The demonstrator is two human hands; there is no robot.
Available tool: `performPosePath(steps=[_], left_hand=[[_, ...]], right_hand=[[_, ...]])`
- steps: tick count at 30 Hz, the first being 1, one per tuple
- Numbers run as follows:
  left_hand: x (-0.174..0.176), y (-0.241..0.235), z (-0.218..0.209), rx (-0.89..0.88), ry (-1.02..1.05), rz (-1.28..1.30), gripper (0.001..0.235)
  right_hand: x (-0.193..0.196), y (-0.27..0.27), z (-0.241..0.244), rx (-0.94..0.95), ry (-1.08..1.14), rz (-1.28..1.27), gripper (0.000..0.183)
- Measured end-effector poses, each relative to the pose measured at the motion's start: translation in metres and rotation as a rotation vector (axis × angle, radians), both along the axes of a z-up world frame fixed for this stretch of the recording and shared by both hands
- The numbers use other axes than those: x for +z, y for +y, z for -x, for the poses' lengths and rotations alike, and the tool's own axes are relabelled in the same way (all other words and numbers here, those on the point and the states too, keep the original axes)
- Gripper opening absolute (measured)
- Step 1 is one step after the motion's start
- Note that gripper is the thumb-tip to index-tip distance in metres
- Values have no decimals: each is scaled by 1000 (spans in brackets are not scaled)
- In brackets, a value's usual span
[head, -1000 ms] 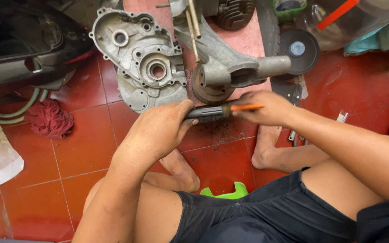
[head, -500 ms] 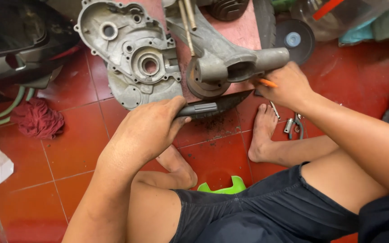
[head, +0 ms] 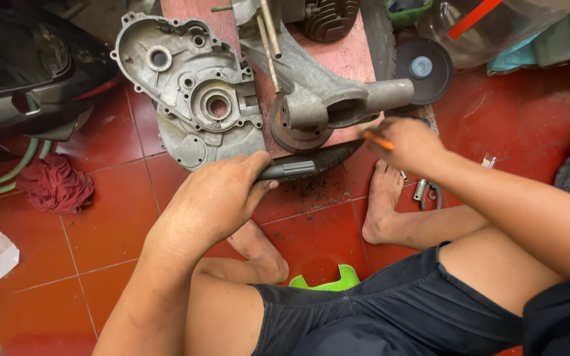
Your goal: Cleaning and scraping debris from motorcycle engine components using a brush and a small tool.
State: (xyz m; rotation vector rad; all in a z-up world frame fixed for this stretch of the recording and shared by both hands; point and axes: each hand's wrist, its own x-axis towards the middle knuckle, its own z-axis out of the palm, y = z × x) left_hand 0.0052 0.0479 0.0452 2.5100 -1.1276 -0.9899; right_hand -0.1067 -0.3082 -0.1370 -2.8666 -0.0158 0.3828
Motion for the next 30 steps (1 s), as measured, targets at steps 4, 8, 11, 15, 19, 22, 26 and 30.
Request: performPosePath(steps=[4,8,11,15,19,22,26,30], left_hand=[[0,1,-1,7,2,-5,23],[8,-4,-2,-2,20,-27,22],[8,-5,0,-18,22,-80,21],[5,-5,0,-10,28,-57,21],[9,-4,2,-12,6,-29,19],[7,2,8,9,-25,-24,20],[10,7,14,-18,14,-33,21],[7,7,11,-12,-9,-35,22]], right_hand=[[16,36,1,25,47,-357,23],[-5,-8,-3,47,-142,-2,25],[24,14,-9,56,-188,44,23],[-7,48,9,268,-102,-452,20],[14,46,2,294,-119,-542,19],[27,8,-21,344,-226,-39,19],[1,-17,-5,277,-199,304,22],[10,47,6,330,12,-364,28]])
